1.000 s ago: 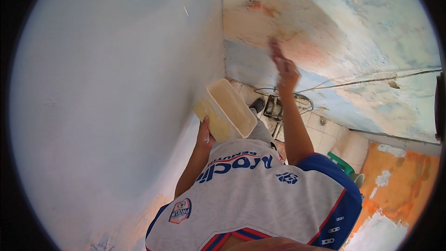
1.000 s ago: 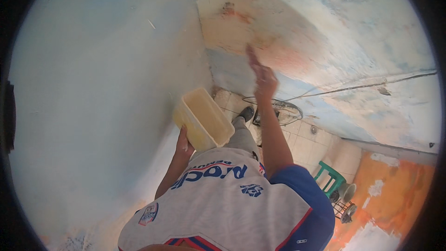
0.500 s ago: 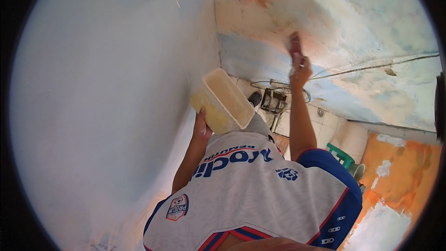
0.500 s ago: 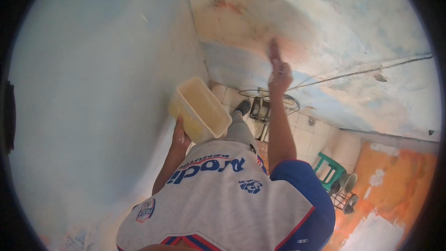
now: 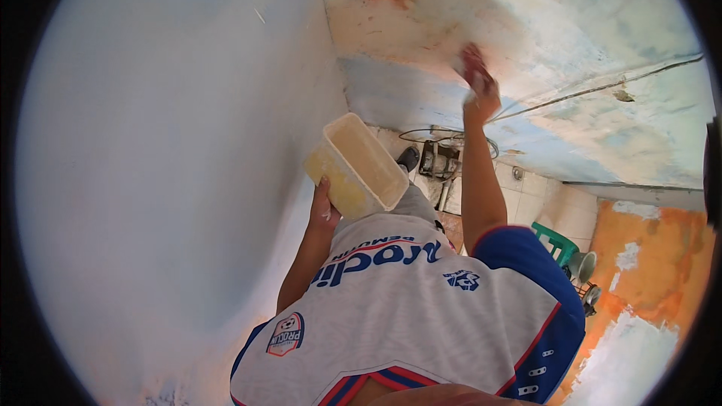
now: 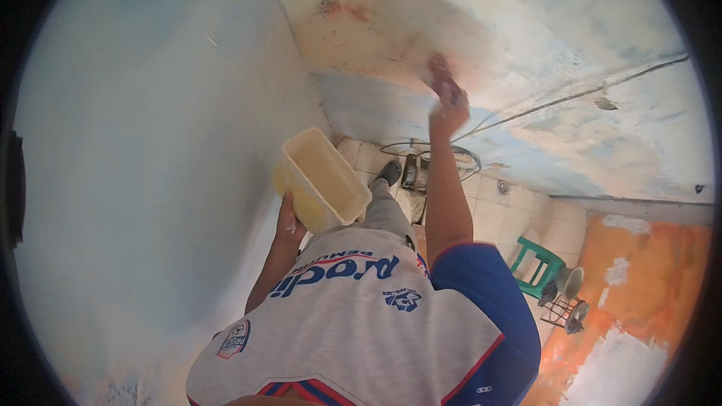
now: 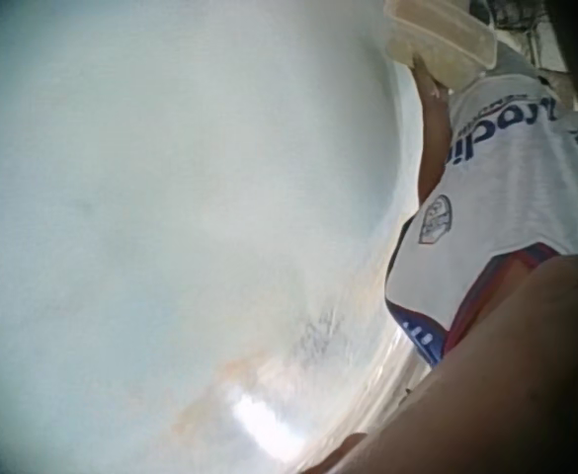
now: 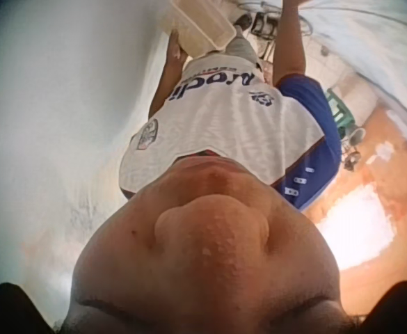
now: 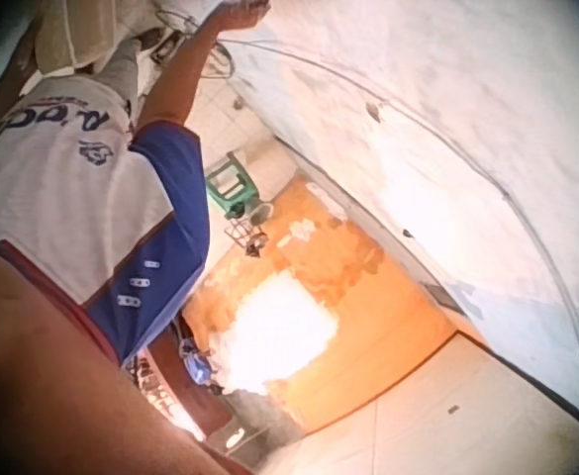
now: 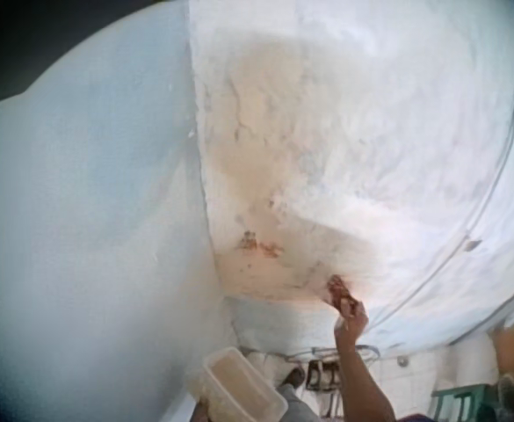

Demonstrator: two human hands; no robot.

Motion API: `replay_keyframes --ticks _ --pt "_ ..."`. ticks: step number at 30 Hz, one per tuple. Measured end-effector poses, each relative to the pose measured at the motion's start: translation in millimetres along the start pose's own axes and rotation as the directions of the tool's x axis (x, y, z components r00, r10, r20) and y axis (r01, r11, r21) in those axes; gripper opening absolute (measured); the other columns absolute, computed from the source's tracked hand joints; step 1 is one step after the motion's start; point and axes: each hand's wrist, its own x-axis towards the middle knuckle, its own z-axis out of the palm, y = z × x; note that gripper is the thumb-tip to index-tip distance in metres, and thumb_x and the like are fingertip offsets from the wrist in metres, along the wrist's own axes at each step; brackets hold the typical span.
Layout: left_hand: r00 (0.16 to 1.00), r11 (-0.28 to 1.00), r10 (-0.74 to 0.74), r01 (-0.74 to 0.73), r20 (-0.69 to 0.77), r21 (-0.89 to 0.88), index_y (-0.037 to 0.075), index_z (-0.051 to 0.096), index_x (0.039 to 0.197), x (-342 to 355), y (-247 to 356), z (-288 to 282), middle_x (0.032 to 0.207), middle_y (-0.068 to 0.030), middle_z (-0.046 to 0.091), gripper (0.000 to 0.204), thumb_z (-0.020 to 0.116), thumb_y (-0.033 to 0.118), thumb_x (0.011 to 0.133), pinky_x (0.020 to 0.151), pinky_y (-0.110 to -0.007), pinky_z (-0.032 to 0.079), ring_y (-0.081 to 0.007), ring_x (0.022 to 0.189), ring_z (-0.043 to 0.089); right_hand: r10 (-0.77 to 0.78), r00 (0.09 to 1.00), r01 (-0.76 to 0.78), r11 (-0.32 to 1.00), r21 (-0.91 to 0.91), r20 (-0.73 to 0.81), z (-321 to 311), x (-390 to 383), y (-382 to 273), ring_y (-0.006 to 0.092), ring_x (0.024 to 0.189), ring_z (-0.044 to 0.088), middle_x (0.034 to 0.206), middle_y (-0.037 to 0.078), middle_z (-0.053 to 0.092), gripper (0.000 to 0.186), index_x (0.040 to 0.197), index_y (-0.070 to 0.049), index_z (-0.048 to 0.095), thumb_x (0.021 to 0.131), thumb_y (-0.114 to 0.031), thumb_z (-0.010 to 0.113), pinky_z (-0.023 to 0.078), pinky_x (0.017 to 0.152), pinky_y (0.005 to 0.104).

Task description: The person applies plaster to a ceiling using a scraper. They scoop the material from a small container and spread it across the surface before rinsing their hands in a bucket of water.

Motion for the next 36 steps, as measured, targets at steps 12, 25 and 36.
replay_keyframes --ticks 12,25,36 --pt "0.991 0.996 0.086 -0.084 -0.099 0.029 0.01 0.037 0.145 -31 -1 -12 0.14 -0.0102 0.051 0.063 0.054 0.048 0.096 0.109 -0.046 0.04 -0.0286 0.128 0.05 -0.053 0.833 0.131 0.986 -0.103 0.551 187 -110 -48 0.0418 0.074 0.06 0.087 0.021 0.064 0.022 0.096 -0.001 0.063 0.089 -0.022 0.065 0.048 0.068 0.0457" --pt "0.997 0.989 0.065 -0.069 -0.036 -0.128 0.01 0.041 0.143 -13 -9 -13 0.139 -0.0083 0.053 0.064 0.06 0.046 0.094 0.107 -0.045 0.042 -0.0272 0.127 0.051 0.04 0.95 0.017 0.984 -0.177 0.31 -37 -60 44 0.0159 0.062 0.061 0.071 0.008 0.061 0.027 0.081 0.003 0.061 0.092 -0.021 0.067 0.049 0.057 0.0305" --pt "0.975 0.986 0.165 -0.168 -0.15 -0.003 0.01 0.037 0.145 -45 3 -19 0.141 -0.011 0.051 0.065 0.055 0.049 0.095 0.108 -0.048 0.041 -0.0294 0.128 0.05 0.071 0.836 0.081 0.965 -0.25 0.544 172 -68 -45 0.0416 0.088 0.063 0.093 0.021 0.066 0.021 0.096 -0.003 0.063 0.091 -0.024 0.059 0.05 0.076 0.0494"
